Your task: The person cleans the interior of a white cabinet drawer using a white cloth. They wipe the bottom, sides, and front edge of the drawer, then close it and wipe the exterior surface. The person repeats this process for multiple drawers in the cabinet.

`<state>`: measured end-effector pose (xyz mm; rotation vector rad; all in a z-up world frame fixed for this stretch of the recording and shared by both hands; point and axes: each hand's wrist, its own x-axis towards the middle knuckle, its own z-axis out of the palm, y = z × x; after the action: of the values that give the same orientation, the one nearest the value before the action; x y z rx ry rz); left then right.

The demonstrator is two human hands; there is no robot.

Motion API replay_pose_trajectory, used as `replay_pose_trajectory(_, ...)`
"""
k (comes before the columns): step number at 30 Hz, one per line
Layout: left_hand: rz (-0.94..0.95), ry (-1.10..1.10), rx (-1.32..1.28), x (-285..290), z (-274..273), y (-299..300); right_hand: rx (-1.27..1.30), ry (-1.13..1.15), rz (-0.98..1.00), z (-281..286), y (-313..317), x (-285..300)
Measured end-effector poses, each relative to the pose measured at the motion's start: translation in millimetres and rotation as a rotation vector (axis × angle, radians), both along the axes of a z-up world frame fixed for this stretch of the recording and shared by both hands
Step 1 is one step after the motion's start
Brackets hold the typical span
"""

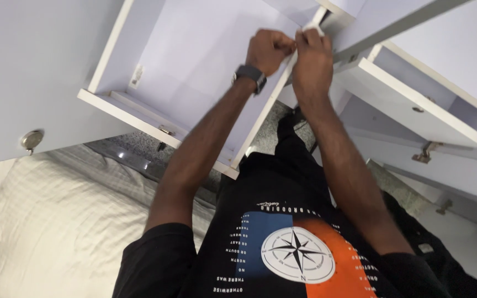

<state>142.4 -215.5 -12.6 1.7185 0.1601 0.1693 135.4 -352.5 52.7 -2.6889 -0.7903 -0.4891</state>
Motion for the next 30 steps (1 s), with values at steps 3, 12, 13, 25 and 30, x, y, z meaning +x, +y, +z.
replay_pose_trajectory(3,0.103,-0.146,0.572,-35,9,-24,0.011,0.009,0.021,13,5,-30)
replay_pose_trajectory(12,0.05,-0.102,1.016,-116,60,-28,0.217,0.198,-0.02,27,14,-90)
replay_pose_trajectory(13,0.054,-0.1,1.013,-122,64,-28,0.213,0.198,-0.016,27,16,-95)
replay_pose_trajectory(25,0.249,-0.144,1.205,-191,80,-23,0.15,0.182,0.074,28,14,-153)
replay_pose_trajectory(30,0.203,0.048,0.845,-225,75,-20,-0.015,0.142,0.249,37,10,-175)
